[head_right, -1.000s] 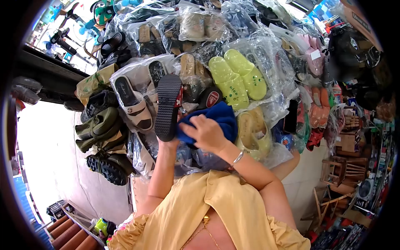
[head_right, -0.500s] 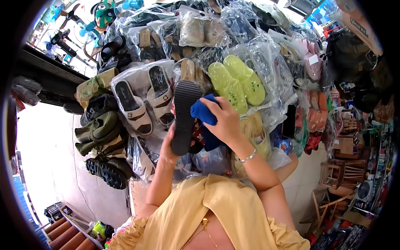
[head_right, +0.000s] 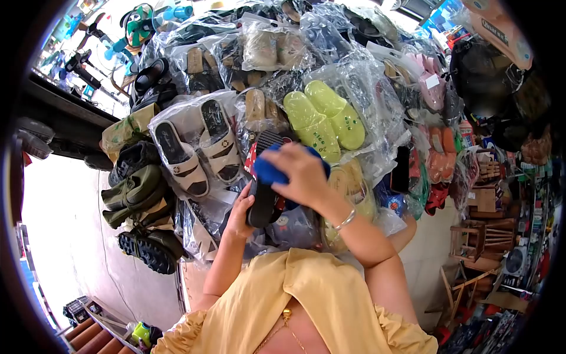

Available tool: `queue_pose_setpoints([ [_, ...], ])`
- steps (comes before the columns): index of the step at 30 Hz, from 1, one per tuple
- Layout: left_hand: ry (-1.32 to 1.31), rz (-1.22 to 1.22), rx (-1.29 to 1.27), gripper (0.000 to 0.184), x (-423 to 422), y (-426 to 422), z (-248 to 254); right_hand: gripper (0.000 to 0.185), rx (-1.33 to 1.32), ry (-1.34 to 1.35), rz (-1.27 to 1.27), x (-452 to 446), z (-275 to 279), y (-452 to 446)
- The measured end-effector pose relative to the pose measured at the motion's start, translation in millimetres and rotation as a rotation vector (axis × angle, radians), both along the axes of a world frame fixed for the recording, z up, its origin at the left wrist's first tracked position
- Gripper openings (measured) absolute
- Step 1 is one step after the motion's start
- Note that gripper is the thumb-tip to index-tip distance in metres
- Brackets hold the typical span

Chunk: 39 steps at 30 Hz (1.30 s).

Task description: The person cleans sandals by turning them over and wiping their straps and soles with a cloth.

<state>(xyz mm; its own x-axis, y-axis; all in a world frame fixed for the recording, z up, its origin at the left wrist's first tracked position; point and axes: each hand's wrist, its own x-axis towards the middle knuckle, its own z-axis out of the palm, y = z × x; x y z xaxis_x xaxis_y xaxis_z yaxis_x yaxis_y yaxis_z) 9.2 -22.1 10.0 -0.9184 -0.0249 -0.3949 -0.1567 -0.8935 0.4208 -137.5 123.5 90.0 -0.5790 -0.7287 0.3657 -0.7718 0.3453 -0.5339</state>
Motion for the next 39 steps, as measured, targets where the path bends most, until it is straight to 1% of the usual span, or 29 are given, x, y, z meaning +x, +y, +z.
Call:
queue_pose_setpoints([
  [1,0.001,-0.008,0.000,0.067,-1.9,0.7,-2.3,0.063,0.078,-0.014,0.107,5.6,-7.8,-3.9],
  [3,0.049,-0.026,0.003,0.067,-2.3,1.0,-5.6,0.061,0.110,-0.062,0.030,-2.8,-29.0,-7.7],
  [4,0.046,-0.024,0.001,0.067,-0.5,0.7,-5.2,0.059,-0.014,-0.161,-0.035,-18.9,-32.3,-10.2],
  [5,0.027,-0.041,-0.036,0.066,1.6,-0.7,-4.4,0.056,0.074,-0.157,-0.205,-31.6,-33.3,-10.8],
  [7,0.015,-0.059,-0.082,0.065,5.9,-4.1,-2.0,0.053,0.090,-0.063,-0.344,-51.0,-26.2,-5.8],
  [8,0.036,-0.035,-0.155,0.065,9.7,-4.0,-2.0,0.053,0.081,-0.051,-0.342,-52.7,-23.5,-5.2],
  [9,0.048,-0.012,-0.221,0.065,12.3,-3.0,-2.3,0.056,-0.020,-0.037,-0.280,-43.9,-9.9,-3.6],
  [10,0.002,-0.011,-0.227,0.067,14.1,-4.2,6.3,0.059,-0.115,-0.030,-0.220,-31.6,-3.9,0.1],
  [11,-0.001,-0.012,-0.222,0.067,14.0,-4.0,11.6,0.064,-0.124,-0.005,-0.143,-16.6,-6.0,1.0],
  [13,-0.026,0.022,-0.360,0.075,11.1,-4.7,17.2,0.066,-0.072,0.039,-0.001,0.7,-16.2,3.1],
  [14,-0.047,-0.001,-0.364,0.075,11.6,-8.2,14.5,0.065,-0.091,0.032,-0.001,-7.6,-28.1,8.5],
  [15,-0.048,-0.004,-0.361,0.075,13.2,-9.6,14.7,0.062,-0.076,-0.031,-0.069,-17.3,-34.7,11.2],
  [17,-0.040,-0.077,-0.549,0.067,15.0,-12.6,20.2,0.058,-0.032,-0.101,-0.221,-40.2,-37.5,18.8],
  [18,0.011,-0.099,-0.714,0.062,13.7,-10.8,34.0,0.054,-0.114,-0.081,-0.266,-49.5,-34.4,25.4],
  [19,0.084,-0.113,-0.873,0.060,11.7,-9.3,37.5,0.047,-0.217,-0.214,-0.374,-53.5,-30.3,29.8],
  [21,0.293,-0.039,-1.650,0.063,4.8,-6.4,54.0,0.045,-0.343,-0.292,-0.468,-64.3,-22.9,42.1],
  [22,0.313,-0.047,-1.812,0.064,1.5,-4.0,50.1,0.045,-0.341,-0.296,-0.465,-61.7,-14.1,39.2],
  [23,0.311,-0.049,-1.810,0.064,-0.1,-0.3,45.1,0.046,-0.332,-0.160,-0.447,-57.8,-2.8,37.5],
  [24,0.299,-0.109,-1.954,0.059,-2.0,4.2,39.2,0.046,-0.320,-0.023,-0.432,-51.9,11.3,35.6],
  [25,0.292,-0.171,-2.096,0.055,-4.4,8.6,31.8,0.049,-0.160,0.098,-0.420,-40.2,27.5,27.9],
  [26,0.303,-0.179,-2.110,0.052,-4.2,13.0,21.6,0.050,-0.066,0.085,-0.383,-28.1,23.7,22.9],
  [27,0.310,-0.187,-2.106,0.052,-4.2,16.1,22.3,0.051,0.025,0.073,-0.342,-18.6,17.1,18.6],
  [29,0.323,-0.184,-2.188,0.052,-2.8,21.0,25.3,0.050,0.196,0.203,-0.068,-9.0,-18.6,13.8],
  [30,0.351,-0.206,-2.196,0.051,-1.8,22.8,24.2,0.047,0.328,0.184,-0.024,-11.4,-34.3,15.6],
  [33,0.388,-0.197,-2.215,0.049,1.5,32.8,22.2,0.043,0.375,-0.006,-0.348,-51.6,-43.5,25.6],
  [35,0.361,-0.194,-2.177,0.049,2.8,30.2,22.3,0.042,0.349,0.131,-0.438,-71.9,-31.7,32.2],
  [36,0.341,-0.157,-2.144,0.048,2.3,27.6,20.4,0.044,0.302,0.149,-0.472,-71.0,-21.8,31.6],
  [37,0.316,-0.124,-2.109,0.048,2.2,25.8,19.8,0.044,0.306,0.153,-0.468,-63.3,-10.1,27.9],
  [39,0.300,-0.128,-2.092,0.046,3.6,25.3,19.7,0.045,0.276,0.158,-0.162,-32.1,3.1,17.4],
])
